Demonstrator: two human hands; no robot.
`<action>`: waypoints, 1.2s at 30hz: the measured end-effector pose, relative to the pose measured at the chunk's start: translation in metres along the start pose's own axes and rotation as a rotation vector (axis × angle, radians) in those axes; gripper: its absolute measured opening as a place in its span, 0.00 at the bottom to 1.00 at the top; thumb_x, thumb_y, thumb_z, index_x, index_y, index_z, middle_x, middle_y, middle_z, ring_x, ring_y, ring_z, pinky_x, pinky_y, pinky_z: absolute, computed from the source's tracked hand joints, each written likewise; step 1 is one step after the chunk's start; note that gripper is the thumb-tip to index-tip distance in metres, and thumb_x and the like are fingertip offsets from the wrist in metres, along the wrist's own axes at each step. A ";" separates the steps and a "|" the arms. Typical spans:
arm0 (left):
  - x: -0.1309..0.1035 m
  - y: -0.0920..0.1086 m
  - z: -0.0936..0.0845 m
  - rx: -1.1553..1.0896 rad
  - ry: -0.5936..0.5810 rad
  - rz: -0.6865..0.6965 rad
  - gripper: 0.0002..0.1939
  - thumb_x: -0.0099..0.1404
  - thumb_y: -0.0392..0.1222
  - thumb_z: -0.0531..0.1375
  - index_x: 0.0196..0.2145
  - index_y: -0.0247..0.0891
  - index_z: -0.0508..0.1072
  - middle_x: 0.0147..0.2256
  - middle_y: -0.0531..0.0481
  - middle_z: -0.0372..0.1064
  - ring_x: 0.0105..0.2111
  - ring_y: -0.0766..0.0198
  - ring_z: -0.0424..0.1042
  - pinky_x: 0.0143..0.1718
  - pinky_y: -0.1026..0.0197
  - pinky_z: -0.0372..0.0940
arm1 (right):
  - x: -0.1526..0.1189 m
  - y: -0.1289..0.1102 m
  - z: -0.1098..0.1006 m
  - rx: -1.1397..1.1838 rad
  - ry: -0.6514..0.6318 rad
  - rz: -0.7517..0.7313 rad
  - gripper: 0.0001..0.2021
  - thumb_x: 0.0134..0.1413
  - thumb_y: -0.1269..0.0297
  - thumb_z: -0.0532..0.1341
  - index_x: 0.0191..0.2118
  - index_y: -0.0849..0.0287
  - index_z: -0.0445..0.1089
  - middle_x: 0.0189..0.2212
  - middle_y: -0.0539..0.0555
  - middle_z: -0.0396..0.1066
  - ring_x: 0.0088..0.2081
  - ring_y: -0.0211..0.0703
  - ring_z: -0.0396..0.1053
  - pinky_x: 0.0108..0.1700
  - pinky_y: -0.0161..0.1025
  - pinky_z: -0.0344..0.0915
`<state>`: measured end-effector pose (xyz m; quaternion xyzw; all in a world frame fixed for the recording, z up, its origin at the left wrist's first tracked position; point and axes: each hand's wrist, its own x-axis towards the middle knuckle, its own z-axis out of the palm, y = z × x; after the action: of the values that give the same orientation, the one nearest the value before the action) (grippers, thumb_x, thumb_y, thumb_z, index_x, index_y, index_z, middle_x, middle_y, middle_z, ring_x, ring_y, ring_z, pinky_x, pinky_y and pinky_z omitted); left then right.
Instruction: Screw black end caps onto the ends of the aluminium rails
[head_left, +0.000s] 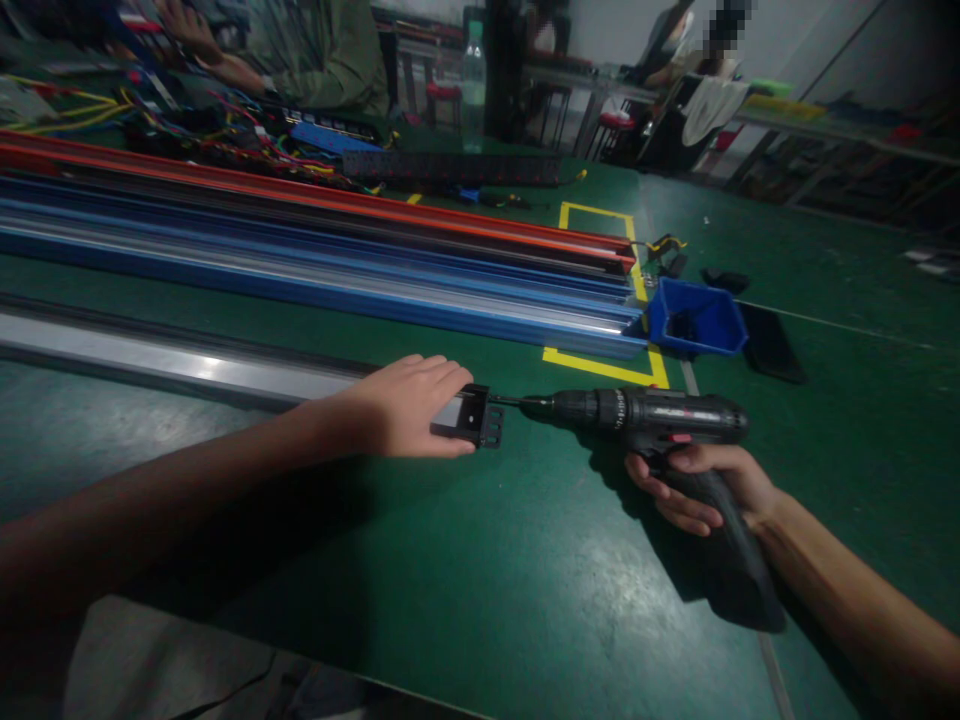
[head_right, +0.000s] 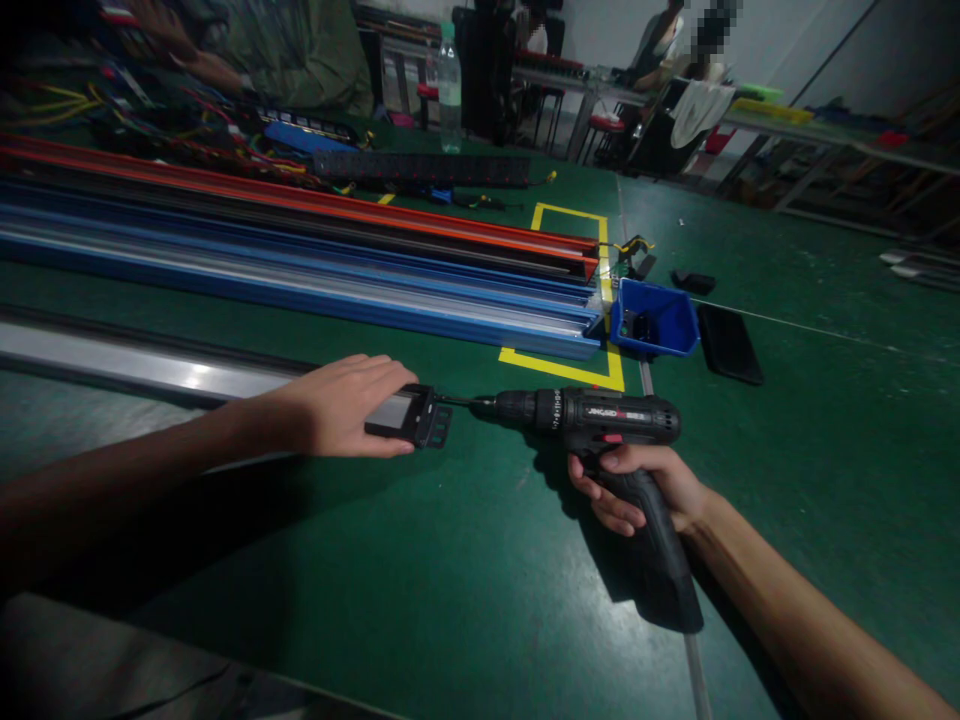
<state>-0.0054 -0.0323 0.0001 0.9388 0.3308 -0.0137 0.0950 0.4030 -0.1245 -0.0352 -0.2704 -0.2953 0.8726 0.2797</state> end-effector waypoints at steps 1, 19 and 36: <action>0.000 0.000 0.000 -0.003 0.000 0.001 0.33 0.69 0.65 0.61 0.57 0.34 0.70 0.51 0.39 0.74 0.50 0.50 0.73 0.52 0.52 0.62 | 0.000 0.000 0.000 -0.003 0.004 -0.002 0.14 0.63 0.65 0.61 0.46 0.71 0.78 0.31 0.56 0.73 0.15 0.26 0.58 0.22 0.29 0.70; -0.001 -0.001 0.002 0.005 0.017 0.011 0.33 0.70 0.66 0.60 0.56 0.33 0.70 0.51 0.39 0.74 0.50 0.49 0.73 0.52 0.51 0.62 | -0.001 0.000 -0.003 -0.014 -0.008 0.003 0.13 0.65 0.65 0.59 0.47 0.69 0.75 0.33 0.56 0.72 0.15 0.26 0.59 0.23 0.30 0.71; -0.003 -0.003 0.005 -0.006 0.063 0.044 0.32 0.69 0.65 0.61 0.56 0.34 0.70 0.50 0.39 0.74 0.48 0.50 0.73 0.50 0.53 0.63 | 0.000 -0.001 -0.001 -0.005 0.000 0.014 0.13 0.64 0.66 0.58 0.47 0.69 0.75 0.33 0.57 0.73 0.15 0.27 0.59 0.22 0.30 0.71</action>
<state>-0.0099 -0.0329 -0.0047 0.9455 0.3131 0.0187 0.0879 0.4038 -0.1233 -0.0351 -0.2731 -0.2956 0.8737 0.2732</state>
